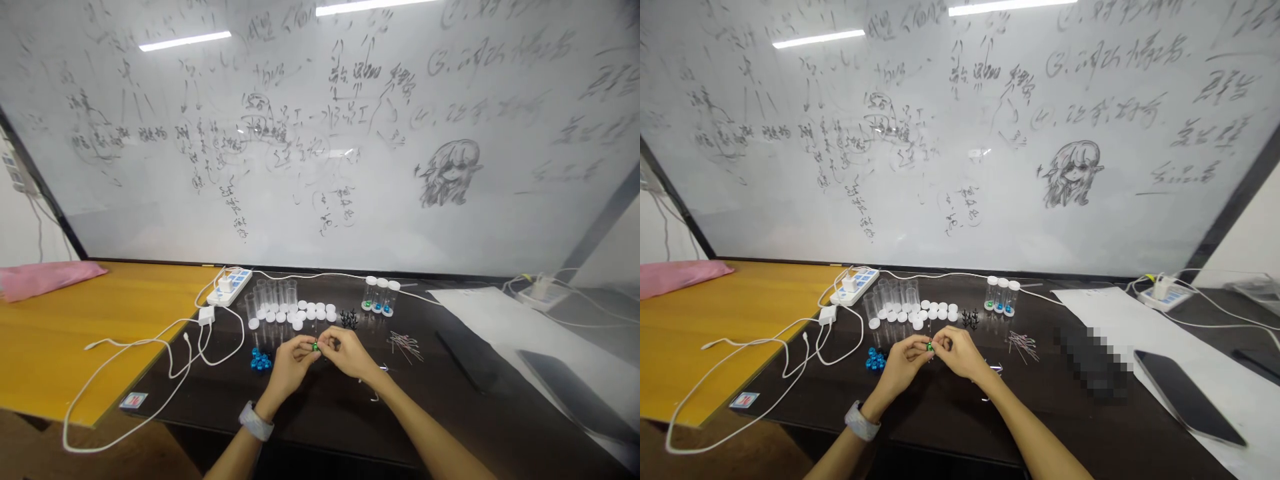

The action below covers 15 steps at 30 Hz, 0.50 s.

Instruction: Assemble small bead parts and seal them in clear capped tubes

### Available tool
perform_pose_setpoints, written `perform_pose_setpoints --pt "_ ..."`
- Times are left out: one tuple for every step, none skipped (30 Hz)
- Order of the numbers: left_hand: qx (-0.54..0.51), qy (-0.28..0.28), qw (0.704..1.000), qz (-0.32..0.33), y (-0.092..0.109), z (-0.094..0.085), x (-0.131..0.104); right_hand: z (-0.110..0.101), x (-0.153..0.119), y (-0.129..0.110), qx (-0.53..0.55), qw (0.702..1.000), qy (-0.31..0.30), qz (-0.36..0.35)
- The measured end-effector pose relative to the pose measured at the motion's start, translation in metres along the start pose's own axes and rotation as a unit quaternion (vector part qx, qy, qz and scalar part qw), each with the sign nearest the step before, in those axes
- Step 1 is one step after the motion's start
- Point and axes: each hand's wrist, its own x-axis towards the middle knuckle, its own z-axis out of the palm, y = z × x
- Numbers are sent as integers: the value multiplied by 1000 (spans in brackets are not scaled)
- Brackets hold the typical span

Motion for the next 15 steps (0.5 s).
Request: perform_pose_setpoints --pt "-2 3 1000 -2 1 0 0 0 0 1 9 1000 -3 10" --pt "-5 7 1000 -5 2 0 0 1 0 1 26 999 -8 25" --pt "-9 12 1000 -7 3 0 1 2 -1 2 49 998 -15 44" --pt "-14 18 1000 -10 4 0 1 4 -1 3 76 995 -22 63" --pt "-18 23 1000 -13 6 0 1 5 0 3 103 991 -29 79" --pt "-21 26 999 -15 7 0 1 6 0 4 127 987 -33 90" --pt "-23 28 999 -16 8 0 1 6 0 3 144 984 -33 95" --pt "-25 29 999 -17 8 0 1 6 1 3 156 983 -32 96" --pt "-25 29 999 -18 8 0 1 6 1 3 163 981 -32 98" --pt "-24 31 999 -17 8 0 1 5 1 2 166 980 -31 100" --pt "-22 31 999 -16 8 0 0 5 1 2 168 980 -31 102" --pt "-20 32 999 -14 7 0 0 4 2 1 167 980 -32 105" --pt "-18 31 999 -11 6 0 0 3 2 1 166 980 -32 108" --pt "-16 29 999 -9 5 0 1 3 2 1 163 980 -33 111" --pt "-16 26 1000 -6 4 -1 1 2 1 1 159 980 -33 114"
